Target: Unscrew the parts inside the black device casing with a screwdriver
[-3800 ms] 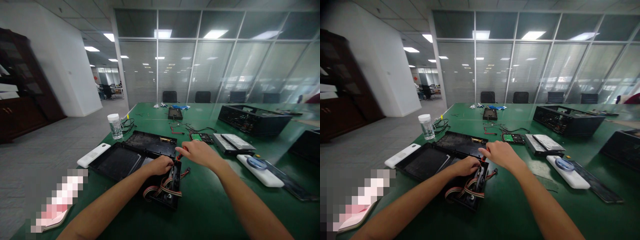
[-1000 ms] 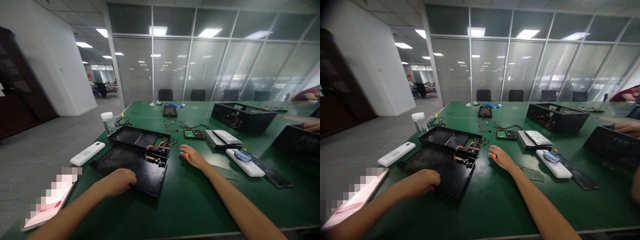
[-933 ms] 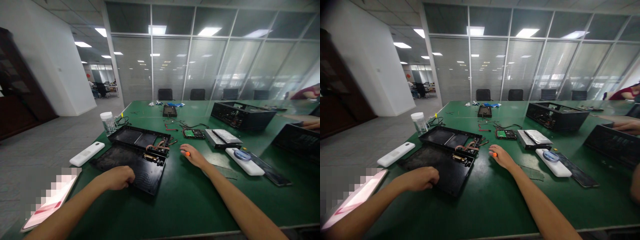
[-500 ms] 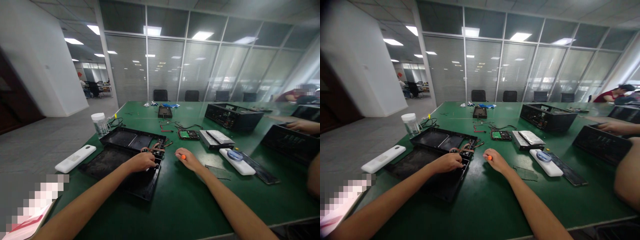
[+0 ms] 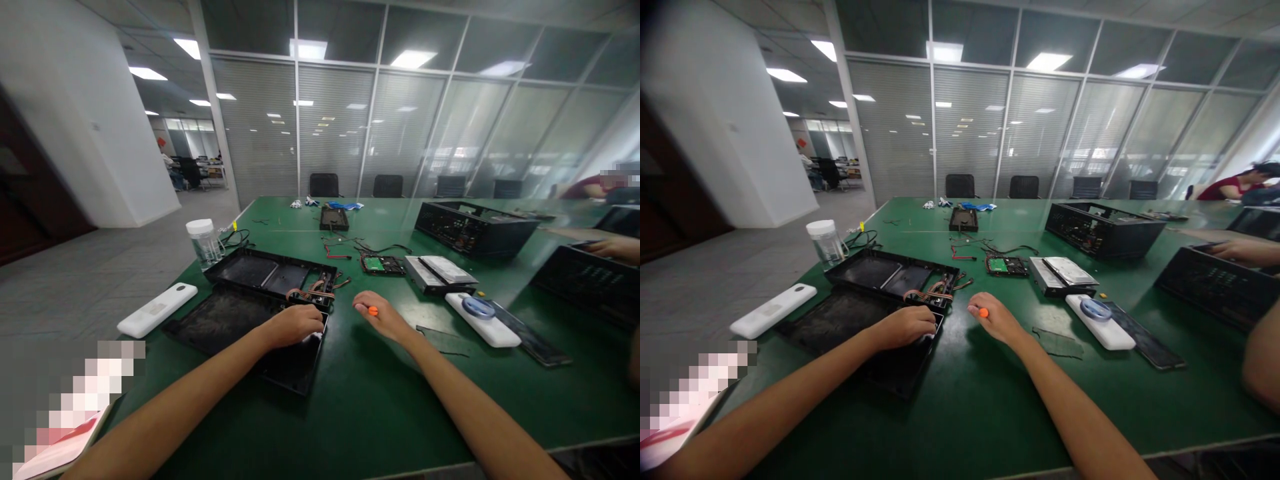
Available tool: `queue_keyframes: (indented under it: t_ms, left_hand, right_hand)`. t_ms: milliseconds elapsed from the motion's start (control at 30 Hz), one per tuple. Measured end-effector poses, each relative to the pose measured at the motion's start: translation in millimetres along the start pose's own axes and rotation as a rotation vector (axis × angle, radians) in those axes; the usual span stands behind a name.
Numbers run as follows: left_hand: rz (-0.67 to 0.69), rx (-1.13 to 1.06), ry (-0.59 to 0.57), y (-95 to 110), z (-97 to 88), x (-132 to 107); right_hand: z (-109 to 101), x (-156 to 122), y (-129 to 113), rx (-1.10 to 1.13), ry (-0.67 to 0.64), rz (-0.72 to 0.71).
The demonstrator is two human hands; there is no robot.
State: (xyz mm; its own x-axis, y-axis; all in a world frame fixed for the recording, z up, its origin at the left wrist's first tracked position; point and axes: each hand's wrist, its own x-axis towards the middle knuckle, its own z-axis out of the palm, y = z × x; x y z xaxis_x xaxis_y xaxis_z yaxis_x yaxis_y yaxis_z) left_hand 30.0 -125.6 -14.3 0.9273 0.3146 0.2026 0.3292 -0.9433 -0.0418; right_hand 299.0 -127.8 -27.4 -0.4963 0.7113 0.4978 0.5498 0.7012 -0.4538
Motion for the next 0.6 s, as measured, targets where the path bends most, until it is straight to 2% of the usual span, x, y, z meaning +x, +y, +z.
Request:
queue_keyframes:
  t_ms: [200, 333, 400, 500, 600]
  left_hand:
    - [-0.030, -0.136, -0.085, 0.3, 0.6, -2.7]
    - [0.007, -0.109, -0.125, -1.3, 0.3, -3.0]
    - [-0.018, -0.058, -0.157, 1.3, 1.5, -4.2]
    - [-0.089, 0.047, -0.185, 6.8, 4.9, -5.8]
    - [-0.085, 0.110, -0.157, 8.4, 5.3, -4.7]
  right_hand:
    - [-2.8, 0.1, -4.6, -0.012, -0.009, -0.016]
    - [-3.9, -0.6, -5.1, 0.008, -0.024, -0.007]
    - [-3.6, -1.4, -3.6, 0.021, -0.027, 0.060]
    - [-2.1, -2.5, 0.7, 0.033, -0.048, 0.234]
    - [-1.1, -2.6, 6.0, -0.002, -0.103, 0.382]
